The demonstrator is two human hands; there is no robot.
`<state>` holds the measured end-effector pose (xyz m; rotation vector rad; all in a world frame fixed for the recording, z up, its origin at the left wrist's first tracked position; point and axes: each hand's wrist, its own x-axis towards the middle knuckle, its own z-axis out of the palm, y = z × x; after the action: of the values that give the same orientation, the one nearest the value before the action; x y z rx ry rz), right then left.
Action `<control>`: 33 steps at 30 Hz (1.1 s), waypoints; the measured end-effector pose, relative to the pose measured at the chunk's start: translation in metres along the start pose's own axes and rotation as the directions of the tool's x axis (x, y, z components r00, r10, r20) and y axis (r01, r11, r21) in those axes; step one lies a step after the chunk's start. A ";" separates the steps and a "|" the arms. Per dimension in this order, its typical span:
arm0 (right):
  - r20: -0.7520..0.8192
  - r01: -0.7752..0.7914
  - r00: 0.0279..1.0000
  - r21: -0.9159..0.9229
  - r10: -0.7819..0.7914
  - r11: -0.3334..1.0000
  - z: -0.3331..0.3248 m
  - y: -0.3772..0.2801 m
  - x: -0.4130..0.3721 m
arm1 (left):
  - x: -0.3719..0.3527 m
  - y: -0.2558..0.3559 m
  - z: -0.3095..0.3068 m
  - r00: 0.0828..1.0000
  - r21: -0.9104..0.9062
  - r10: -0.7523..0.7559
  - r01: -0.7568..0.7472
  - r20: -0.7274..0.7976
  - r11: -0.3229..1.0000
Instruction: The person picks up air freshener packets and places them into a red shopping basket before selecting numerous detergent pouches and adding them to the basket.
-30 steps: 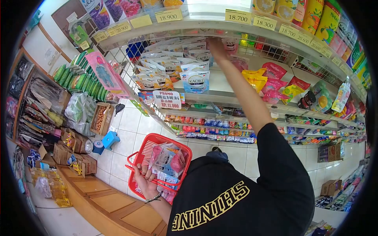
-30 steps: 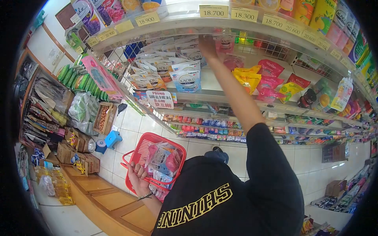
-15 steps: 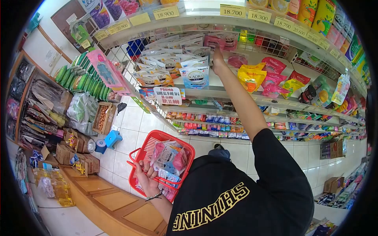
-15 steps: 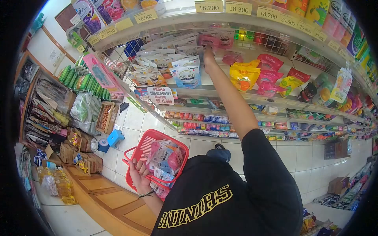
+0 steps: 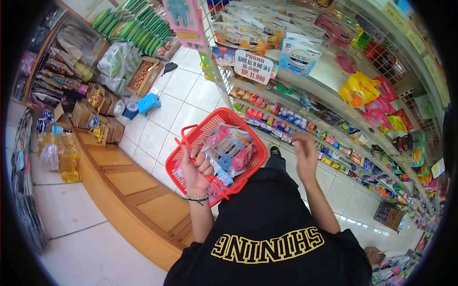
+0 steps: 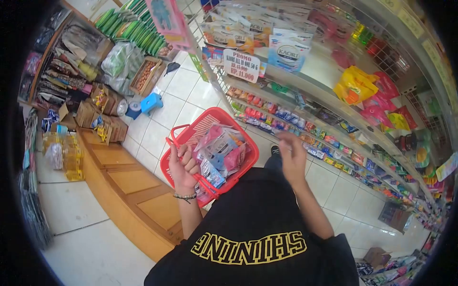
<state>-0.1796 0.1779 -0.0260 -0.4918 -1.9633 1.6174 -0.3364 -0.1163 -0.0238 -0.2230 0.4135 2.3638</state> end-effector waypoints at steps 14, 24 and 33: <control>0.778 0.078 0.625 -0.146 0.066 0.986 0.087 0.014 -0.022 | -0.010 -0.048 0.071 0.980 0.134 -0.160 0.175 -0.117 0.976; 0.649 0.037 0.754 -0.188 0.096 0.981 0.088 0.046 -0.041 | -0.042 -0.095 0.104 0.994 0.123 -0.090 0.098 -0.066 0.988; 0.634 -0.024 0.746 -0.281 0.204 0.959 0.102 0.038 -0.063 | -0.063 -0.122 0.118 0.995 0.126 -0.082 0.087 -0.048 0.988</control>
<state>-0.1954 0.0696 -0.0879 -0.1252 -2.7410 1.7814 -0.2125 -0.0300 0.0751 -0.2267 0.5637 2.2430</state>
